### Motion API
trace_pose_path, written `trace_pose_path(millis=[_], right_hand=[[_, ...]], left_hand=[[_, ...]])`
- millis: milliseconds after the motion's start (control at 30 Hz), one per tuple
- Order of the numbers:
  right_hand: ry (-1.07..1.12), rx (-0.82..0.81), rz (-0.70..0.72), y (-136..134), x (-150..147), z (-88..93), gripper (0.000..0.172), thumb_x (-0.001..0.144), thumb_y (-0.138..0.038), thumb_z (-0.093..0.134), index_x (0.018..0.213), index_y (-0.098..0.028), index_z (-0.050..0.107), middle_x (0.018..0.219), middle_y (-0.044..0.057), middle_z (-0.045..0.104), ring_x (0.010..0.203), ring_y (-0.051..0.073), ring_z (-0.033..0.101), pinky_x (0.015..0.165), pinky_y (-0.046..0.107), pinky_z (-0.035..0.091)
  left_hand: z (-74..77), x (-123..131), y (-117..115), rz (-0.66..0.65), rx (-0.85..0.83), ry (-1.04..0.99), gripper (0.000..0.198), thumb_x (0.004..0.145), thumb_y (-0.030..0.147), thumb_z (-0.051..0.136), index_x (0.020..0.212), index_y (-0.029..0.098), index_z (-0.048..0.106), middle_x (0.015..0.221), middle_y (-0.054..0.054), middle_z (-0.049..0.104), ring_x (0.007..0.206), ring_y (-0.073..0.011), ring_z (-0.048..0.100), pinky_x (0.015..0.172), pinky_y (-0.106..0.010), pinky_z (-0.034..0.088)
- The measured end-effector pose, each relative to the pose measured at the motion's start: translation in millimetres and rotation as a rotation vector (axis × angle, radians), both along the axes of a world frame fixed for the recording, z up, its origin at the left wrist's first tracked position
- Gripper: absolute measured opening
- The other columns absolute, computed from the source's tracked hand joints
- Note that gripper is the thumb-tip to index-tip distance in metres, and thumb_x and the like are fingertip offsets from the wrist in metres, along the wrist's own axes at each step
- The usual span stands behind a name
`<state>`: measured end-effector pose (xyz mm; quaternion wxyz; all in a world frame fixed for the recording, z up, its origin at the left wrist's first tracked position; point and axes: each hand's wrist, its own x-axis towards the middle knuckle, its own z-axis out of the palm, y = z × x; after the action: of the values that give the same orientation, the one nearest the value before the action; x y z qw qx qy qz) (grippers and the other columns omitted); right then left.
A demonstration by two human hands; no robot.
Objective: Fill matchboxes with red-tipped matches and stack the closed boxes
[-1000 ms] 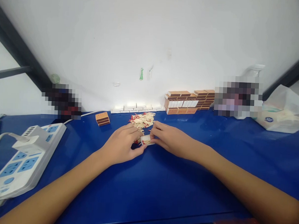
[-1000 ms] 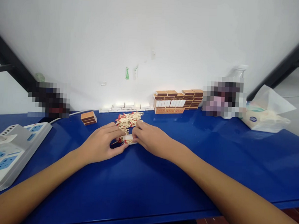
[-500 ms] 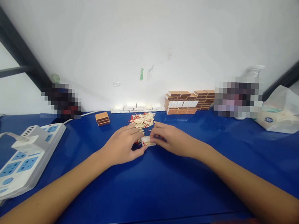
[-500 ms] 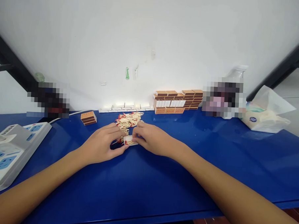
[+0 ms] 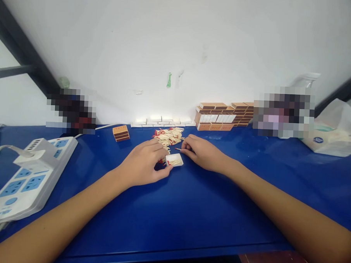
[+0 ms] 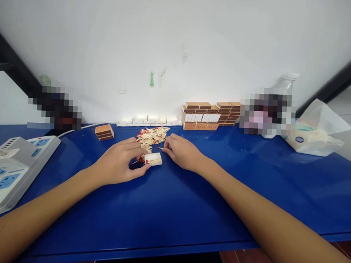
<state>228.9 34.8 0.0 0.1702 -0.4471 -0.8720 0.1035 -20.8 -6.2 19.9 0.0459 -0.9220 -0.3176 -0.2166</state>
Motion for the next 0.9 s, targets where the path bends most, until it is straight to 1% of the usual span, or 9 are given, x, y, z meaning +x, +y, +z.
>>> trace_pose_path(millis=[167,267,367,433,500,600,667,800,900], right_hand=[[0.09,-0.011,0.009,-3.2,-1.0,9.4,0.012,0.103,-0.022,0.051,0.092,-0.019,0.057,0.095,0.006,0.059,0.081,0.018,0.055,0.074,0.031,0.042],[0.179,-0.013,0.099,-18.1,-4.8,20.1,0.012,0.103,-0.025,0.051,0.094,-0.02,0.056,0.094,0.004,0.06,0.081,0.017,0.054,0.072,0.029,0.042],[0.146,-0.058,0.206,-30.7,-10.9,24.3,0.013,0.103,-0.023,0.051,0.092,-0.02,0.057,0.096,0.004,0.062,0.081,0.016,0.055,0.073,0.028,0.042],[0.133,-0.059,0.223,-31.0,-11.6,23.7,0.014,0.103,-0.023,0.052,0.092,-0.02,0.059,0.096,0.005,0.063,0.082,0.016,0.056,0.073,0.029,0.042],[0.15,-0.011,0.17,-23.3,-6.9,22.0,0.014,0.103,-0.025,0.052,0.093,-0.02,0.061,0.094,0.004,0.063,0.081,0.016,0.056,0.072,0.029,0.042],[0.174,0.118,-0.03,-1.0,7.5,15.9,0.013,0.101,-0.026,0.055,0.095,-0.02,0.064,0.089,0.004,0.064,0.076,0.017,0.056,0.069,0.03,0.041],[0.163,0.157,-0.105,16.2,16.7,8.5,0.011,0.097,-0.028,0.06,0.098,-0.019,0.065,0.09,0.005,0.064,0.076,0.017,0.057,0.07,0.031,0.042],[0.174,0.108,-0.074,42.7,22.0,-7.2,0.025,0.091,-0.037,0.07,0.105,-0.017,0.066,0.097,0.008,0.065,0.081,0.019,0.059,0.075,0.033,0.047],[0.167,0.092,-0.026,51.4,16.5,-12.1,0.022,0.093,-0.036,0.068,0.105,-0.017,0.067,0.1,0.009,0.065,0.086,0.02,0.058,0.078,0.033,0.047]], left_hand=[[-2.4,0.1,-0.8,0.003,-0.022,-0.002,0.022,0.093,0.037,0.062,0.096,0.016,0.071,0.083,-0.005,0.069,0.083,-0.0229,0.059,0.08,-0.039,0.05],[-1.8,0.6,-0.2,0.019,-0.014,0.008,0.023,0.093,0.037,0.062,0.095,0.016,0.071,0.083,-0.006,0.069,0.084,-0.0237,0.059,0.079,-0.04,0.05],[-1.5,1.2,0.2,0.025,-0.021,0.015,0.023,0.093,0.037,0.061,0.09,0.016,0.069,0.08,-0.006,0.067,0.082,-0.0233,0.058,0.077,-0.039,0.05],[-1.9,1.5,0.2,0.017,-0.033,0.006,0.022,0.093,0.037,0.062,0.089,0.017,0.069,0.079,-0.005,0.067,0.081,-0.0229,0.058,0.076,-0.038,0.049],[-2.3,1.8,-0.2,0.004,-0.044,-0.005,0.021,0.093,0.037,0.062,0.089,0.017,0.068,0.079,-0.005,0.066,0.08,-0.0227,0.058,0.076,-0.038,0.049],[-2.5,2.5,-1.6,-0.024,-0.063,-0.006,0.021,0.094,0.037,0.061,0.091,0.018,0.069,0.078,-0.004,0.066,0.081,-0.0224,0.058,0.077,-0.038,0.05],[-2.2,3.1,-2.6,-0.044,-0.068,-0.001,0.023,0.095,0.038,0.06,0.093,0.018,0.07,0.079,-0.005,0.066,0.081,-0.0223,0.058,0.078,-0.038,0.05],[-1.7,3.1,-3.0,-0.049,-0.065,0.001,0.025,0.096,0.039,0.06,0.095,0.017,0.071,0.081,-0.005,0.067,0.082,-0.0226,0.059,0.08,-0.039,0.051],[-1.7,2.3,-2.4,-0.045,-0.071,-0.002,0.023,0.095,0.038,0.061,0.096,0.018,0.071,0.08,-0.005,0.067,0.083,-0.0228,0.059,0.081,-0.039,0.051]])
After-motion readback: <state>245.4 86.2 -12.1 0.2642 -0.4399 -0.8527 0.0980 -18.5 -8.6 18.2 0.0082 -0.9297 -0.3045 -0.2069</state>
